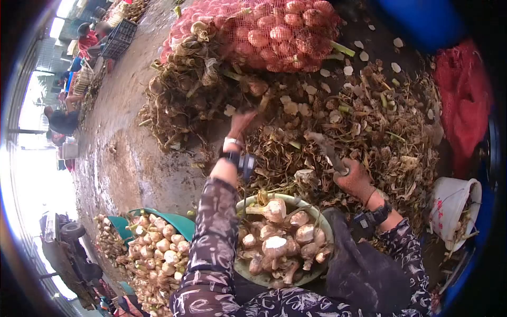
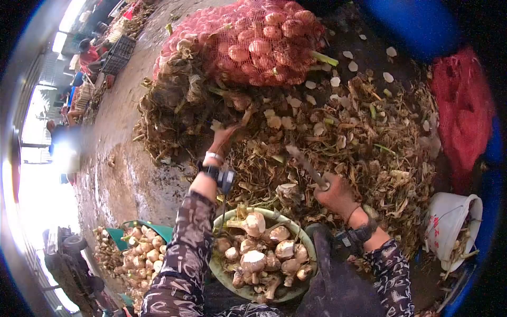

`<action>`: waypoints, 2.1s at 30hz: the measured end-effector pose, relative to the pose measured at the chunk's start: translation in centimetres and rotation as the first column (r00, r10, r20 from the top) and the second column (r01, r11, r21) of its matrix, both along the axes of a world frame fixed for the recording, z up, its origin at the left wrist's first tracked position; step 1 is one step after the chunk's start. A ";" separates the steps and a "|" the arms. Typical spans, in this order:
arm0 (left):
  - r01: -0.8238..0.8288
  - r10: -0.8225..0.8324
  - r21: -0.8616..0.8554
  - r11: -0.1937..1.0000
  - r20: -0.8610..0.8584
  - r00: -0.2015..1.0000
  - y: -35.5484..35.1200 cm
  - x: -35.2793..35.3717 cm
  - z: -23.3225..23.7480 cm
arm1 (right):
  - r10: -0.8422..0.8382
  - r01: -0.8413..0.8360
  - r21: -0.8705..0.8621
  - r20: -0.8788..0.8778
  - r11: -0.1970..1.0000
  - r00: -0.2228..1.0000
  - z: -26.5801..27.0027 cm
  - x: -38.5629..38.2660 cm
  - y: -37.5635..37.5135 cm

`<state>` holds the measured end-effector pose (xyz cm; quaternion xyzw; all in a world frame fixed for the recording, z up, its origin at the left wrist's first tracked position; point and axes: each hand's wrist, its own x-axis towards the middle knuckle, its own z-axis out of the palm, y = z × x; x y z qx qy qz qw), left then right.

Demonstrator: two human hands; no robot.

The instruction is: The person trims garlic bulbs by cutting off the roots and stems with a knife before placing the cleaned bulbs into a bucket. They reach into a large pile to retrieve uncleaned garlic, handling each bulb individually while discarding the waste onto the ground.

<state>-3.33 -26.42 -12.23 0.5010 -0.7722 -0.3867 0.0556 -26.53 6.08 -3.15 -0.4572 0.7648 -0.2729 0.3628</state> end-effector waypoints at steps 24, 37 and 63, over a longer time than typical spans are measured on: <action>0.191 0.470 0.732 0.654 -0.591 0.656 22.5 1.3 19.4 | 0.063 -0.047 -0.146 0.104 0.988 0.993 6.1 3.9 -0.6; 0.086 0.460 0.637 0.766 -0.637 0.618 23.1 1.4 16.1 | 0.160 -0.216 -0.352 -0.181 0.911 0.970 12.0 4.7 -0.6; 0.300 -0.086 0.193 0.934 -0.694 0.715 26.6 -0.2 24.1 | -0.024 0.003 -0.058 -0.368 0.998 0.930 -3.1 -3.5 -1.3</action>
